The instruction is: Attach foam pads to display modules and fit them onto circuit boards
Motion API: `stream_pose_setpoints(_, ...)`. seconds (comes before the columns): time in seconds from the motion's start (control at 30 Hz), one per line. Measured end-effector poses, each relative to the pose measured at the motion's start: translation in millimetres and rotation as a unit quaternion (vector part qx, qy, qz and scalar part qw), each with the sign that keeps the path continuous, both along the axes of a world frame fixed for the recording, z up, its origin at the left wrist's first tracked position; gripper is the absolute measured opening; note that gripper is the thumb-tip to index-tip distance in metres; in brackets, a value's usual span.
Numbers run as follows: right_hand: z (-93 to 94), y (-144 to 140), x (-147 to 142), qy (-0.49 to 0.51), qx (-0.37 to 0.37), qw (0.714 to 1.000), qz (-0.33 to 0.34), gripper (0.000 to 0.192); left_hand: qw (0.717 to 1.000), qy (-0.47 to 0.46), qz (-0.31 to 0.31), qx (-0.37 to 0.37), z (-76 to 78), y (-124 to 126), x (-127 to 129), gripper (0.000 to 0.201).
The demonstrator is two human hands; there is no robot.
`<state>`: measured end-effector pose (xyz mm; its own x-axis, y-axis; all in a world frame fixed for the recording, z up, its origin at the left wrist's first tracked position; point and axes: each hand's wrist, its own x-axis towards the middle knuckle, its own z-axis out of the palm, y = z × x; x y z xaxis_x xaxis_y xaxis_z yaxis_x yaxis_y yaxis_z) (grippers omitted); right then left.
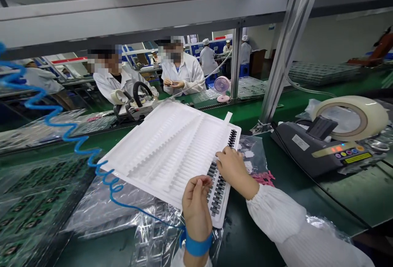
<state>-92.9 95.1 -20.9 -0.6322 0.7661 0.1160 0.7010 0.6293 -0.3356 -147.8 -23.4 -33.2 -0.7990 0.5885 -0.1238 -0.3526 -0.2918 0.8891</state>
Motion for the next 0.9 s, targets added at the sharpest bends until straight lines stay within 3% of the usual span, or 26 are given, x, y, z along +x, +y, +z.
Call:
stream_pose_setpoints(0.13,5.0,13.2,-5.1,-0.002,-0.016,1.000,-0.016,0.028,1.000,0.011,-0.012,-0.018,-13.9,-3.7,0.3,0.015)
stream_pose_setpoints(0.33,16.0,25.9,-32.2,0.010,-0.015,1.000,-0.007,0.029,0.993,-0.008,-0.089,-0.073,-15.1,-6.2,7.0,0.020)
stream_pose_setpoints(0.5,17.9,31.6,-43.7,0.051,-0.023,0.998,-0.004,0.030,0.992,-0.037,-0.092,-0.081,-13.7,-4.5,5.8,0.024)
stream_pose_setpoints(0.6,13.8,38.6,-44.5,0.095,-0.048,0.993,0.042,0.038,0.991,-0.029,-0.092,-0.089,-15.7,-5.3,5.7,0.025)
stream_pose_setpoints(0.73,12.5,40.3,-46.1,0.154,-0.079,0.981,0.090,0.030,0.992,-0.016,-0.088,-0.086,-17.6,-5.5,6.9,0.028)
stream_pose_setpoints(0.9,34.3,36.8,-44.6,0.237,-0.076,0.965,0.087,0.033,0.991,-0.033,-0.082,-0.098,-15.2,-5.6,9.4,0.031)
